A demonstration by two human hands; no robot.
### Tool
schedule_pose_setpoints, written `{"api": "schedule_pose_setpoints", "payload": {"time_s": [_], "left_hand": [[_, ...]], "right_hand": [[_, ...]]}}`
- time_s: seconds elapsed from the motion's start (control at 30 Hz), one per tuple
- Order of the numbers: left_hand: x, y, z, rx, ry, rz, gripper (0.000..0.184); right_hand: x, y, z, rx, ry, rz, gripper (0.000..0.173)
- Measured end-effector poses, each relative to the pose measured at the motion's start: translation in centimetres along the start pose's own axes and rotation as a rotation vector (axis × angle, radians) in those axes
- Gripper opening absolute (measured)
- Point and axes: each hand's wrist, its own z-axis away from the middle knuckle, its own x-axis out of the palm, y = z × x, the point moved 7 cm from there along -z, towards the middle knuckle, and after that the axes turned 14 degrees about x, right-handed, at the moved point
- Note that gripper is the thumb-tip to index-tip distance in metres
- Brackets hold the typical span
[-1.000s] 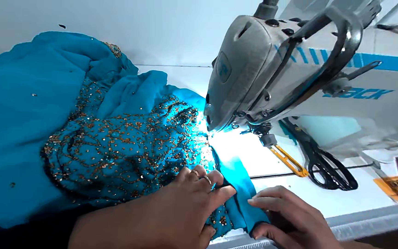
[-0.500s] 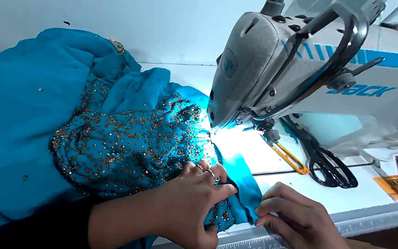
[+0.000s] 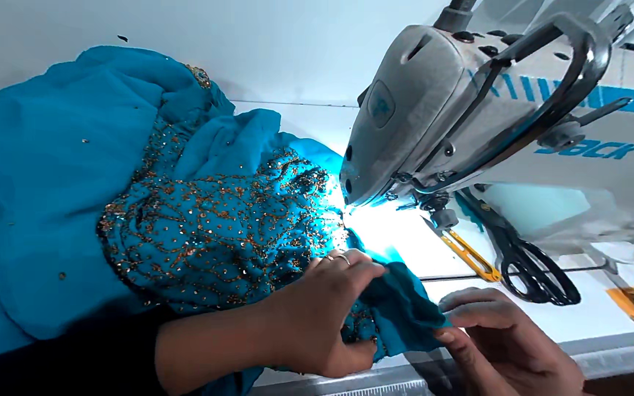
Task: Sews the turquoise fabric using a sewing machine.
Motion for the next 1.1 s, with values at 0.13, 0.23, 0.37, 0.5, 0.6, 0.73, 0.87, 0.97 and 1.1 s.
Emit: {"api": "schedule_pose_setpoints", "payload": {"time_s": [0.13, 0.23, 0.37, 0.5, 0.6, 0.73, 0.87, 0.97, 1.1], "left_hand": [[-1.0, -0.5, 0.0, -0.146, 0.069, 0.046, 0.059], [-1.4, 0.8, -0.7, -0.067, 0.034, -0.078, 0.044], [-1.3, 2.7, -1.9, 0.117, 0.072, -0.25, 0.026], [-1.2, 2.8, -2.9, 0.198, 0.139, -0.098, 0.018], [-0.8, 2.0, -3.0, 0.107, 0.074, 0.073, 0.021], [-0.4, 1.3, -3.0, 0.056, 0.079, 0.149, 0.024], [-0.1, 1.5, -2.7, 0.315, 0.226, -0.028, 0.03], [-0.4, 1.7, -2.4, 0.417, 0.331, -0.254, 0.039], [-1.3, 2.2, -1.9, 0.398, 0.496, -0.367, 0.017]], "right_hand": [[0.5, 0.0, 0.2, -0.03, 0.098, 0.031, 0.011], [0.2, -0.1, 0.0, -0.041, 0.167, 0.015, 0.011], [0.2, -0.3, -0.5, -0.043, 0.136, -0.062, 0.014], [-0.2, 0.0, -0.4, 0.021, 0.082, -0.148, 0.014], [-1.0, 0.6, 0.1, 0.068, 0.118, -0.145, 0.012], [-0.9, 1.1, 0.7, 0.08, 0.038, -0.017, 0.024], [-0.1, 0.9, 0.8, 0.04, 0.105, 0.141, 0.027], [-0.1, 0.5, 0.7, -0.008, 0.185, 0.161, 0.018], [-0.8, 0.3, 0.9, -0.024, 0.328, 0.123, 0.007]]}}
